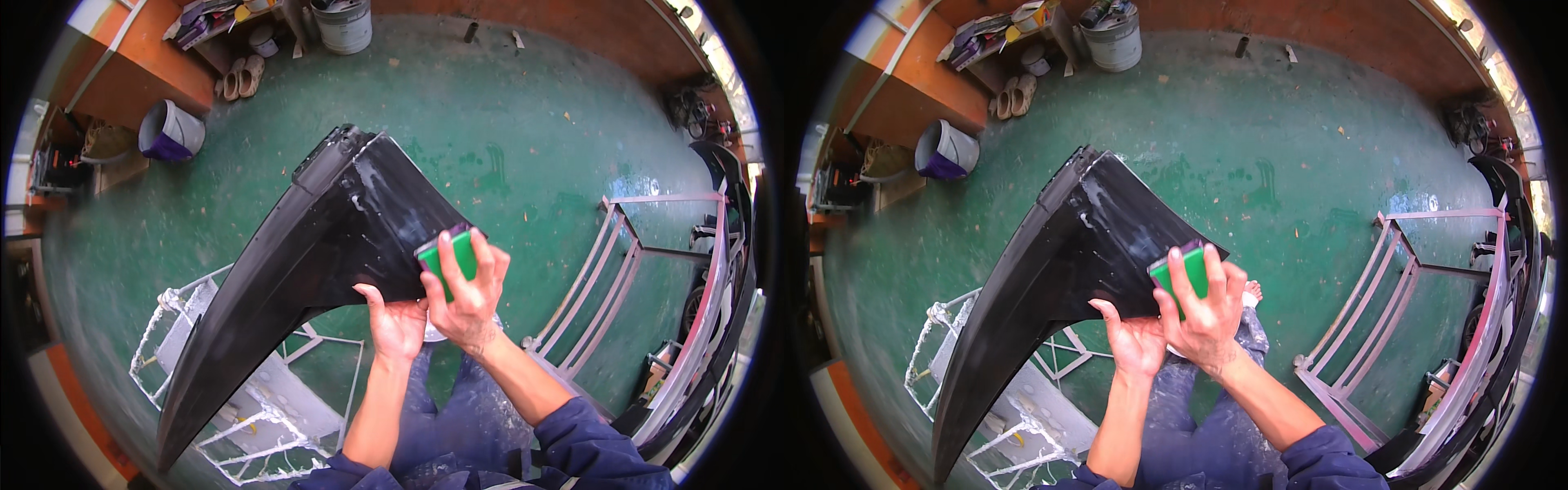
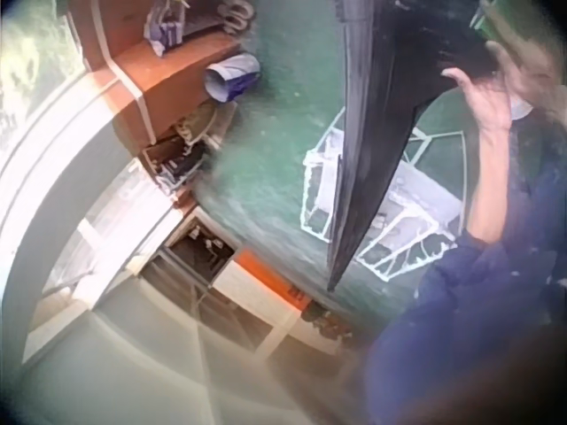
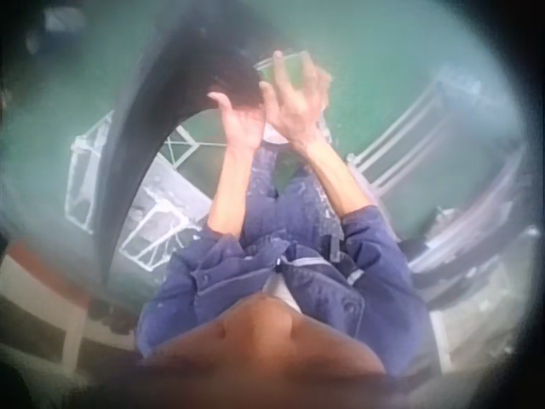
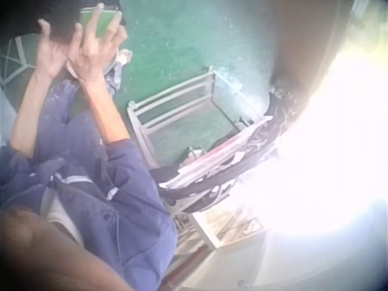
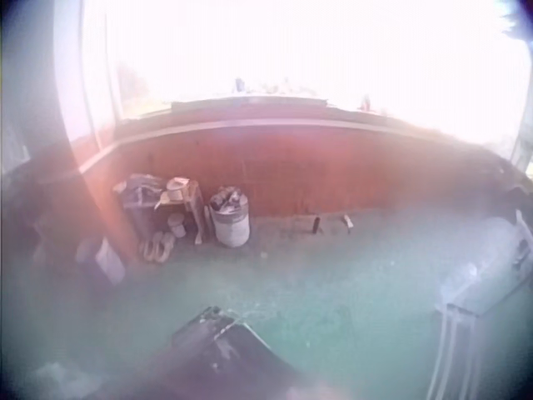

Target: The person sands a black car bumper with a sanding block, repeatedly dipping the block into a bucket of water. The person moves the bumper to different positions on a metal stand and continues sanding various sections of the surface.

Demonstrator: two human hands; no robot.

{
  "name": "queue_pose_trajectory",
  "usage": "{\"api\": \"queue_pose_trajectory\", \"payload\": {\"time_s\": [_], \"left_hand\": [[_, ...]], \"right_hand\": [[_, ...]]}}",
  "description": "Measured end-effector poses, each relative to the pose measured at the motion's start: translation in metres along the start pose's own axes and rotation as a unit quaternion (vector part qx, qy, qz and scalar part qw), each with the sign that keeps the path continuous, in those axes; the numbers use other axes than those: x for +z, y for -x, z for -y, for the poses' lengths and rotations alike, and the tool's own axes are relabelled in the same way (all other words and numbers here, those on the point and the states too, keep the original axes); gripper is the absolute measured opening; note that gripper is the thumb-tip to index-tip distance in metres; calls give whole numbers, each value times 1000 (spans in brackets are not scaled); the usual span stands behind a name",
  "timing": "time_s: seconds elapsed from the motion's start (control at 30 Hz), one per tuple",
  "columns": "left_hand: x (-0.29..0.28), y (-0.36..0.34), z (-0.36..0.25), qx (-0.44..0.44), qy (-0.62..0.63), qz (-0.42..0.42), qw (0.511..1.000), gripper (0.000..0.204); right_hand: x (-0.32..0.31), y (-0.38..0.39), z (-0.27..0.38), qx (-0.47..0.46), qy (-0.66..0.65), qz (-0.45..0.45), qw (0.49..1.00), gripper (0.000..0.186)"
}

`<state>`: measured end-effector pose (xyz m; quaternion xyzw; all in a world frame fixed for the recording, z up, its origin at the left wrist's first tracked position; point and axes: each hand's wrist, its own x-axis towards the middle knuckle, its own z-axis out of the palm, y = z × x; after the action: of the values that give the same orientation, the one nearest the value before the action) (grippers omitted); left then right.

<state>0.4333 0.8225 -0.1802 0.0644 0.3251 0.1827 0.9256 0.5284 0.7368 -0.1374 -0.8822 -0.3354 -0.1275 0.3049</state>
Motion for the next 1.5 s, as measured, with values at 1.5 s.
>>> {"api": "queue_pose_trajectory", "payload": {"time_s": [1.5], "left_hand": [[-4,42,24,-24,-64,-25,997,96]], "right_hand": [[-24,-31,8,-40,57,-3,998,55]]}}
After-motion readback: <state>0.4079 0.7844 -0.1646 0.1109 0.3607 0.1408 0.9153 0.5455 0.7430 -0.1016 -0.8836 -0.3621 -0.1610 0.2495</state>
